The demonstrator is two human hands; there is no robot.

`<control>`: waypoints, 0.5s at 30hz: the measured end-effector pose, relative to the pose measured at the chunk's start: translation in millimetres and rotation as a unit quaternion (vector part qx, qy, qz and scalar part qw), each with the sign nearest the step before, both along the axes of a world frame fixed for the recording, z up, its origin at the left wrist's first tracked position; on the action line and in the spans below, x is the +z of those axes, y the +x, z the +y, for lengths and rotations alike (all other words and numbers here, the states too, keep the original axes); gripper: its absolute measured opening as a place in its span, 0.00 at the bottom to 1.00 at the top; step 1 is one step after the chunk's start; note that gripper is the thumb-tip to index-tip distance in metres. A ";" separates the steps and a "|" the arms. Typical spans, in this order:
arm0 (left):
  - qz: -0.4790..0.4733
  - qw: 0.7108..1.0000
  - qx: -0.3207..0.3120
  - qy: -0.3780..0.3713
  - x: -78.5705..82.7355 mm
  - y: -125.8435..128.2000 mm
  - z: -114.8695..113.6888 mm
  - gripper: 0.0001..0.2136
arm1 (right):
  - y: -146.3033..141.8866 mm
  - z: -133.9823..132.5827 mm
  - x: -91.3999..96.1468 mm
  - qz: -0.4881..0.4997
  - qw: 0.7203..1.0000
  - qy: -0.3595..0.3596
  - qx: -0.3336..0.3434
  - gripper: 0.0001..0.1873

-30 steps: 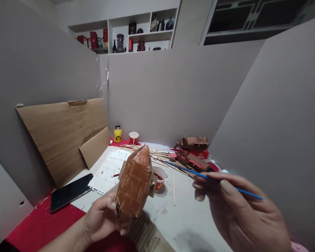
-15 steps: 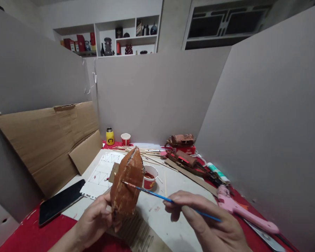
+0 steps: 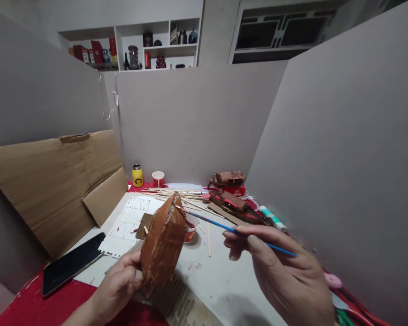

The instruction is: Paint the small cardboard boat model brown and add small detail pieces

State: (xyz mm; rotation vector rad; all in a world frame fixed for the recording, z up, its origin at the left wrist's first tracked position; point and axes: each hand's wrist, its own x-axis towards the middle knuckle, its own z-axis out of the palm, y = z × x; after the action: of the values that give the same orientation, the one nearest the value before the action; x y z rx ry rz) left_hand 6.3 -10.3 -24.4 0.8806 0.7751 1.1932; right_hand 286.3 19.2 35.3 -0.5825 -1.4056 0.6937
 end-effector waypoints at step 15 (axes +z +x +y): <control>0.077 0.996 0.043 0.004 -0.5 1.2 -0.9 0.11 | 7.4 -7.7 0.1 0.027 1.000 0.002 -0.008 0.07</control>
State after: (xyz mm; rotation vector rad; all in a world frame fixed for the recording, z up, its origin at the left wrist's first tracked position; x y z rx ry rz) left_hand 7.5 -11.1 -24.9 0.9613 0.9417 1.2150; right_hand 293.6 11.6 35.4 -0.5673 -1.3496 0.6890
